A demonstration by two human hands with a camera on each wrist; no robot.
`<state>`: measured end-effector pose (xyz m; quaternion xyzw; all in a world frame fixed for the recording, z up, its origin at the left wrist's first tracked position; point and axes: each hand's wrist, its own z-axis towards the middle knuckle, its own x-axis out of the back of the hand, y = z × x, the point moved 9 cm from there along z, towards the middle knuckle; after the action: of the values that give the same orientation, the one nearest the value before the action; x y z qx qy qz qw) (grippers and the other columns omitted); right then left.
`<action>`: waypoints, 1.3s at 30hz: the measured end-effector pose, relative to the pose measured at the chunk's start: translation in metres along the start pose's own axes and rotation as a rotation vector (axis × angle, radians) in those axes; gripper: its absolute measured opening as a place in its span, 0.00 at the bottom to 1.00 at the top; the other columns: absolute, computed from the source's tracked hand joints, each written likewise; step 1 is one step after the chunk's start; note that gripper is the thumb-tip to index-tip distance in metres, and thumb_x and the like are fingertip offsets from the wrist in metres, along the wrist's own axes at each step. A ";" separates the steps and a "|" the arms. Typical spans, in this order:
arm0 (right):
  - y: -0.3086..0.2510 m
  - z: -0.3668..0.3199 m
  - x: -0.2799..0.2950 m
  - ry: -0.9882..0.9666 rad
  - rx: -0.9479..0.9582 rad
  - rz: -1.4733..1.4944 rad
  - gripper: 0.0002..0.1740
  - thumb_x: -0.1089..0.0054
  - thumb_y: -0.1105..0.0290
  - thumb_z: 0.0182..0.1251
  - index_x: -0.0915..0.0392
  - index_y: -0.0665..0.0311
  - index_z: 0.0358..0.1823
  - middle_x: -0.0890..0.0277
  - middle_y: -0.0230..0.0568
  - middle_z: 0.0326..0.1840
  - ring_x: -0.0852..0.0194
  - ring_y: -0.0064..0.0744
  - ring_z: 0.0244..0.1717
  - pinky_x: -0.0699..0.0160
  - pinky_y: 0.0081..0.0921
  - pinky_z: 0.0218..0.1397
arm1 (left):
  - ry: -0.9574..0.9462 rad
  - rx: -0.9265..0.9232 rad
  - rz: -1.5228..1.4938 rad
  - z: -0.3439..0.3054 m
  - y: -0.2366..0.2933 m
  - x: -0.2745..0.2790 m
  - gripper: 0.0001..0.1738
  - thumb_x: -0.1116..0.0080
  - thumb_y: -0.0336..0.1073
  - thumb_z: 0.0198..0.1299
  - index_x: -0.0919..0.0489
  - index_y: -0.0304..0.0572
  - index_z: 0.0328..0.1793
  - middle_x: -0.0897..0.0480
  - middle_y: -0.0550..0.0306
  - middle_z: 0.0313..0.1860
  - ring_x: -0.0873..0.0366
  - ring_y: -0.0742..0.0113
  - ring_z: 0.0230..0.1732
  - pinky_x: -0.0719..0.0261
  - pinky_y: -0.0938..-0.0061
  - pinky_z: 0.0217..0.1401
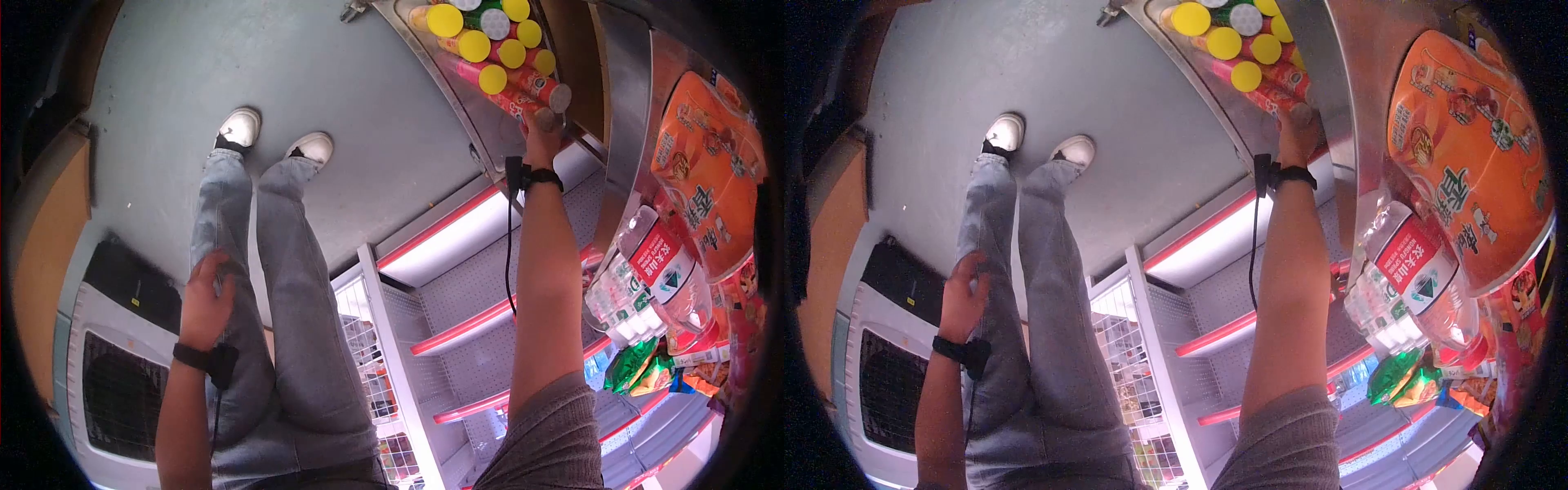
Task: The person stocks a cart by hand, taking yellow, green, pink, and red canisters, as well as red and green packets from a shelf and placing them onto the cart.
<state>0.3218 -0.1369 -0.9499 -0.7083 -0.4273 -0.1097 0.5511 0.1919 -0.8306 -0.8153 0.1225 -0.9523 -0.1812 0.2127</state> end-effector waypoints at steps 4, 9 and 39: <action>-0.004 -0.009 -0.009 -0.009 -0.083 0.119 0.40 0.19 0.71 0.59 0.33 0.70 0.69 0.25 0.47 0.63 0.19 0.33 0.50 0.15 0.26 0.44 | 0.030 -0.026 0.027 -0.005 -0.015 0.003 0.23 0.41 0.28 0.68 0.25 0.37 0.70 0.18 0.43 0.67 0.18 0.43 0.66 0.17 0.58 0.62; 0.001 -0.047 -0.011 -0.138 -0.202 0.127 0.53 0.18 0.69 0.60 0.46 0.63 0.80 0.38 0.49 0.76 0.27 0.42 0.68 0.15 0.35 0.64 | 0.023 0.043 -0.044 -0.013 -0.021 0.007 0.17 0.41 0.29 0.66 0.22 0.35 0.61 0.18 0.36 0.63 0.21 0.35 0.66 0.23 0.54 0.68; -0.432 -0.551 0.345 0.231 0.170 0.643 0.07 0.49 0.78 0.79 0.24 0.66 0.52 0.16 0.39 0.47 0.14 0.28 0.46 0.15 0.27 0.49 | -0.039 -0.561 0.363 -0.158 0.256 0.287 0.19 0.40 0.47 0.63 0.13 0.43 0.51 0.10 0.44 0.45 0.11 0.46 0.51 0.16 0.56 0.58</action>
<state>0.3928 -0.4394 -0.2336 -0.7412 -0.1249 0.0260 0.6590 -0.0298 -0.7345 -0.4770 -0.1158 -0.8755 -0.3979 0.2487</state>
